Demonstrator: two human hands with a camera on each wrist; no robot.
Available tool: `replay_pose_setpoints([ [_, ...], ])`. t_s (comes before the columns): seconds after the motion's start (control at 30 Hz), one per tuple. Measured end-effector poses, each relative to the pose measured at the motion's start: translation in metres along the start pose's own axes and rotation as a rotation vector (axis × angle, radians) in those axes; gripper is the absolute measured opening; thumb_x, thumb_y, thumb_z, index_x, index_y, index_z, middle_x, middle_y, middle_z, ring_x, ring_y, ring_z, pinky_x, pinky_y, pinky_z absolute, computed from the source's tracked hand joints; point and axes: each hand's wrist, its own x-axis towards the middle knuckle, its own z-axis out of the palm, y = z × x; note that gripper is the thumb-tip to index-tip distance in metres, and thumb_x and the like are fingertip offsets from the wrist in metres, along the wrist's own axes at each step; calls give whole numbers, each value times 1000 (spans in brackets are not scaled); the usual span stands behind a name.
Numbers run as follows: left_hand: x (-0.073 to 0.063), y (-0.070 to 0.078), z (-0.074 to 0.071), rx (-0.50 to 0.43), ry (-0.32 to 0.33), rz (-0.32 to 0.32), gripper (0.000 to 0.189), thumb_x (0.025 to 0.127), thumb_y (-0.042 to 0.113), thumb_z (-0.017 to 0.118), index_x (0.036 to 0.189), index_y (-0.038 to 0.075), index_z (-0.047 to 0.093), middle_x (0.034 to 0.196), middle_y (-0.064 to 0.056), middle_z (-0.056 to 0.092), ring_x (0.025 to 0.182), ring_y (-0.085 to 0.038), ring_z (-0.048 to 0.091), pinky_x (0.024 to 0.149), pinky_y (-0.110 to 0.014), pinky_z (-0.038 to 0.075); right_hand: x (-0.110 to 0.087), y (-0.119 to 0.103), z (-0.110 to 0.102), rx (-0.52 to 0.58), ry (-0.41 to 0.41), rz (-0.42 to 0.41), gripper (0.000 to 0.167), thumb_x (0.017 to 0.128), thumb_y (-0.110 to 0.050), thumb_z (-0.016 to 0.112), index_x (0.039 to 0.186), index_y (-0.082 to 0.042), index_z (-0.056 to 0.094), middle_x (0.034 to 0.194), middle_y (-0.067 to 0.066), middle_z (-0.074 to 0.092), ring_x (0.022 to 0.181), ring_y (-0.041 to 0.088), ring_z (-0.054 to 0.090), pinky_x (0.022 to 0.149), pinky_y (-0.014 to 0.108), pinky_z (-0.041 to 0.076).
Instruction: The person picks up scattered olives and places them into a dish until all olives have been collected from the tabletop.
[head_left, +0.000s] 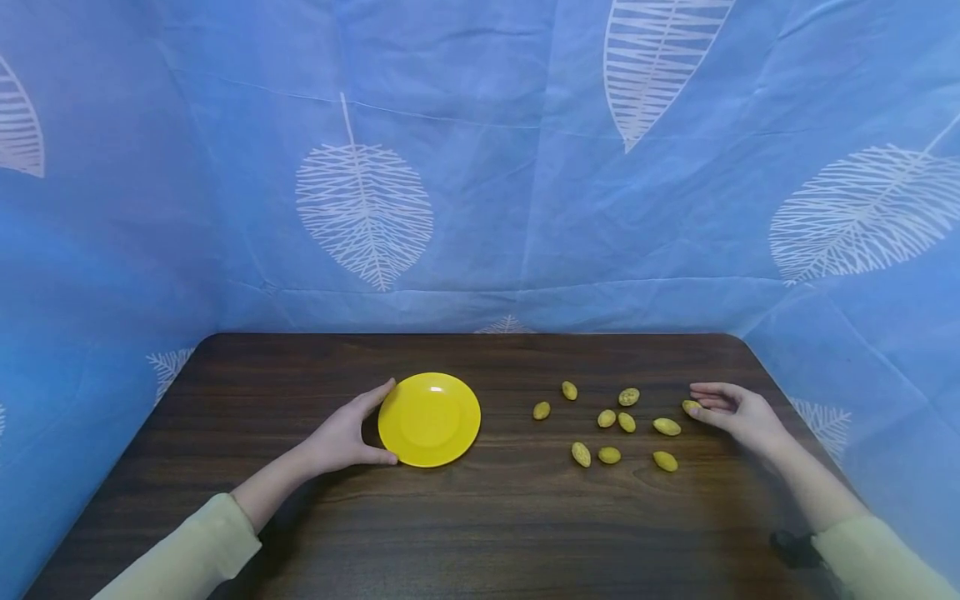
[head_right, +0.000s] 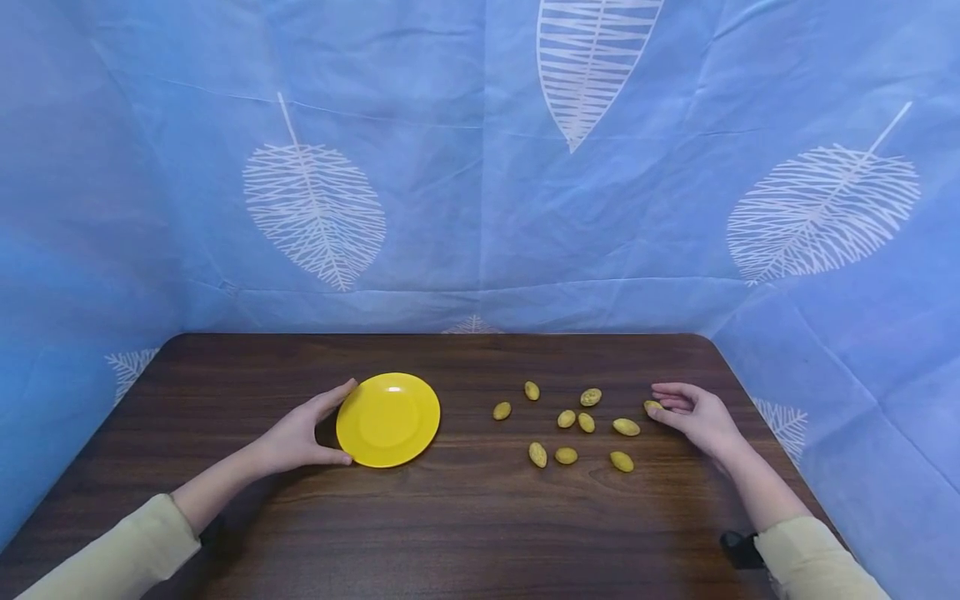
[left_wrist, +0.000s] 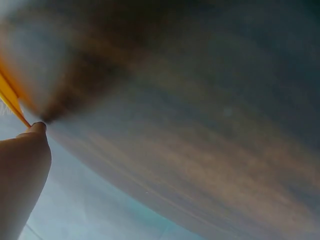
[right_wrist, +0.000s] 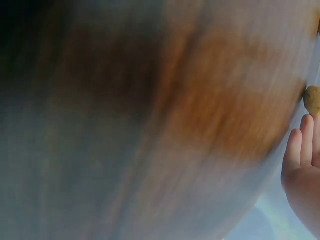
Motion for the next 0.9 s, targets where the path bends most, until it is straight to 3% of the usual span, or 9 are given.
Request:
replay_pose_setpoints([
  [0.07, 1, 0, 1, -6, 4, 2, 112, 79, 25, 96, 164, -4, 29, 169, -28, 36, 153, -51, 38, 122, -68, 37, 0, 1, 0, 26, -17, 4, 64, 106, -30, 68, 151, 11, 48, 148, 37, 56, 92, -28, 51, 78, 7, 53],
  [0.4, 3, -4, 4, 12, 2, -28, 112, 78, 27, 97, 164, -3, 31, 166, -29, 40, 152, -51, 40, 120, -67, 40, 0, 3, 1, 35, -54, 8, 57, 106, -24, 68, 148, 11, 53, 145, 37, 57, 91, -26, 52, 80, 12, 57],
  [0.9, 4, -3, 4, 36, 11, -37, 108, 79, 28, 96, 163, -3, 35, 163, -30, 43, 150, -52, 43, 119, -68, 41, 6, -1, -2, -11, -25, 32, 48, 104, -21, 70, 139, 10, 61, 135, 32, 68, 86, -24, 55, 77, 16, 59],
])
